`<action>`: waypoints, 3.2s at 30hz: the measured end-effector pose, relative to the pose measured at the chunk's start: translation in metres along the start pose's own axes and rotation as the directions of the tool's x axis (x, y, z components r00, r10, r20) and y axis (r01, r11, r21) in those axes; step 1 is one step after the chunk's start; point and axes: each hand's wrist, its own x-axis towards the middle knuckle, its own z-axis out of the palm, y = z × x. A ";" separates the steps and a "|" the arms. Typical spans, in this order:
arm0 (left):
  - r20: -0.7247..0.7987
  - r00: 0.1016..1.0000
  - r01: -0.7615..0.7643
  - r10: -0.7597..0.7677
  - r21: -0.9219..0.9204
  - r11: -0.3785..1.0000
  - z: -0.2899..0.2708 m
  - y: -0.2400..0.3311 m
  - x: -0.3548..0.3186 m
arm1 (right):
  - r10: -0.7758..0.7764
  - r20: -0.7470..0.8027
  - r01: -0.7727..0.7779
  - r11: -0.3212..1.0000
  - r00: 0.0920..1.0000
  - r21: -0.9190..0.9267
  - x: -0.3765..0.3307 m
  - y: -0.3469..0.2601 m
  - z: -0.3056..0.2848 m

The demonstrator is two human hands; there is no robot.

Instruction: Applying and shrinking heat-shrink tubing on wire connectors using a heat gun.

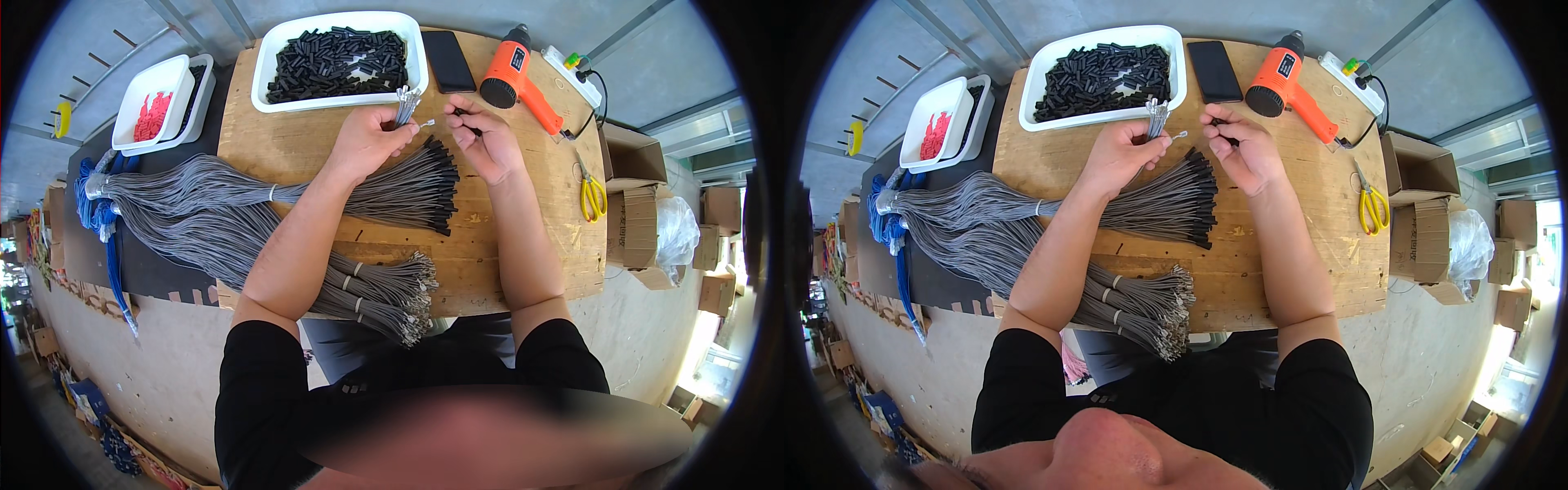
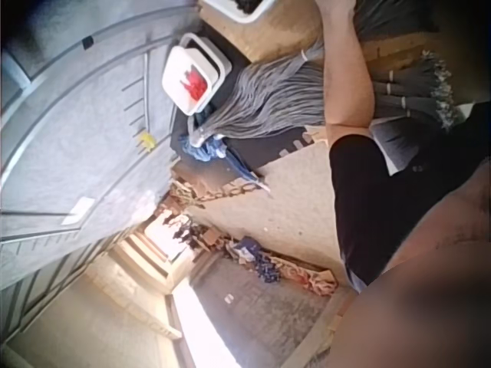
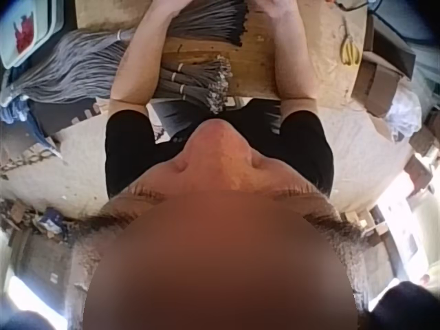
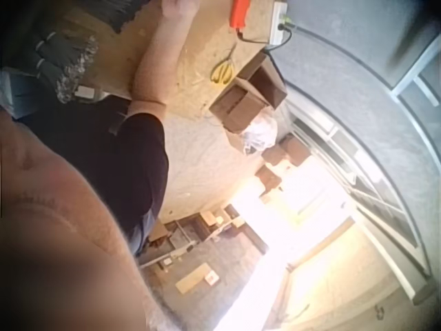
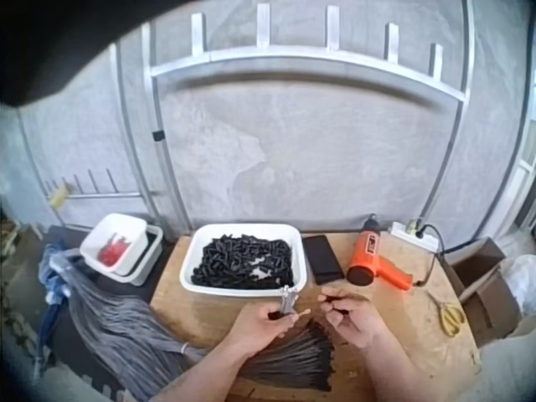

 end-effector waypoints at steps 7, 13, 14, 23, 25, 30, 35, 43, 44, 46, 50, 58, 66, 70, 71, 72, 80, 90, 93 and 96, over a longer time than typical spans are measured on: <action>0.028 0.999 0.037 -0.037 -0.006 0.999 -0.002 0.004 -0.002 | 0.002 0.081 -0.008 0.998 0.997 0.069 -0.001 0.006 0.000; 0.011 0.998 0.067 -0.066 -0.074 0.995 -0.003 0.005 0.000 | -0.041 0.095 0.049 0.995 0.995 -0.082 -0.006 0.009 0.009; 0.009 0.998 0.067 -0.067 -0.071 0.995 -0.003 0.005 0.000 | -0.045 0.098 0.057 0.991 0.994 -0.119 -0.007 0.010 0.010; 0.001 0.999 0.046 -0.046 -0.088 0.995 -0.002 0.004 -0.001 | -0.005 0.068 0.010 0.997 0.998 -0.077 -0.011 0.009 0.016; 0.006 0.999 0.039 -0.038 -0.088 0.995 -0.002 0.004 -0.001 | -0.004 0.086 0.010 0.997 0.996 -0.077 -0.010 0.010 0.014; -0.008 0.998 0.063 -0.064 -0.102 0.993 -0.003 0.005 -0.001 | 0.001 0.142 0.026 0.982 0.990 -0.189 -0.013 0.003 0.018; 0.024 0.996 0.084 -0.082 -0.110 0.990 -0.004 0.007 -0.001 | -0.112 0.102 0.140 0.932 0.988 -0.335 -0.015 0.009 0.023; 0.044 0.996 0.086 -0.080 -0.178 0.980 -0.005 0.003 -0.001 | -0.135 0.077 0.153 0.940 0.988 -0.305 -0.012 0.012 0.019; 0.046 0.996 0.085 -0.079 -0.172 0.981 -0.006 0.002 -0.001 | -0.130 0.078 0.148 0.938 0.988 -0.313 -0.012 0.012 0.021; 0.047 0.996 0.084 -0.077 -0.167 0.982 -0.006 0.001 -0.001 | -0.131 0.078 0.149 0.936 0.988 -0.320 -0.013 0.013 0.021; 0.064 0.994 0.096 -0.086 -0.164 0.982 -0.006 0.002 -0.001 | -0.168 0.081 0.185 0.921 0.983 -0.343 -0.013 0.015 0.023; 0.090 0.986 0.156 -0.141 -0.199 0.967 -0.007 0.002 -0.002 | -0.236 0.164 0.282 0.878 0.958 -0.386 -0.014 0.017 0.022; 0.123 0.974 0.217 -0.189 -0.277 0.936 -0.009 0.004 -0.003 | -0.296 0.174 0.344 0.808 0.939 -0.479 -0.014 0.022 0.017; 0.134 0.973 0.218 -0.187 -0.282 0.934 -0.009 0.003 -0.002 | -0.315 0.194 0.370 0.794 0.929 -0.483 -0.013 0.023 0.017; 0.113 0.978 0.201 -0.176 -0.266 0.943 -0.007 0.004 -0.003 | -0.329 0.189 0.379 0.793 0.925 -0.477 -0.013 0.023 0.017; 0.091 0.982 0.183 -0.165 -0.250 0.951 -0.007 0.005 -0.003 | -0.329 0.190 0.380 0.792 0.925 -0.477 -0.012 0.023 0.016; 0.103 0.992 0.088 -0.072 -0.164 0.983 -0.008 0.000 -0.001 | -0.074 0.106 0.097 0.968 0.992 -0.230 -0.011 0.010 0.018; 0.143 0.988 0.087 -0.057 -0.215 0.973 -0.007 0.003 -0.003 | 0.061 0.168 -0.023 0.975 0.984 -0.221 -0.011 0.007 0.011; 0.144 0.987 0.097 -0.065 -0.226 0.969 -0.007 0.001 -0.003 | 0.073 0.160 -0.029 0.965 0.984 -0.262 -0.014 0.008 0.017; 0.135 0.989 0.089 -0.061 -0.219 0.972 -0.007 0.001 -0.003 | 0.068 0.171 -0.021 0.965 0.983 -0.261 -0.015 0.006 0.019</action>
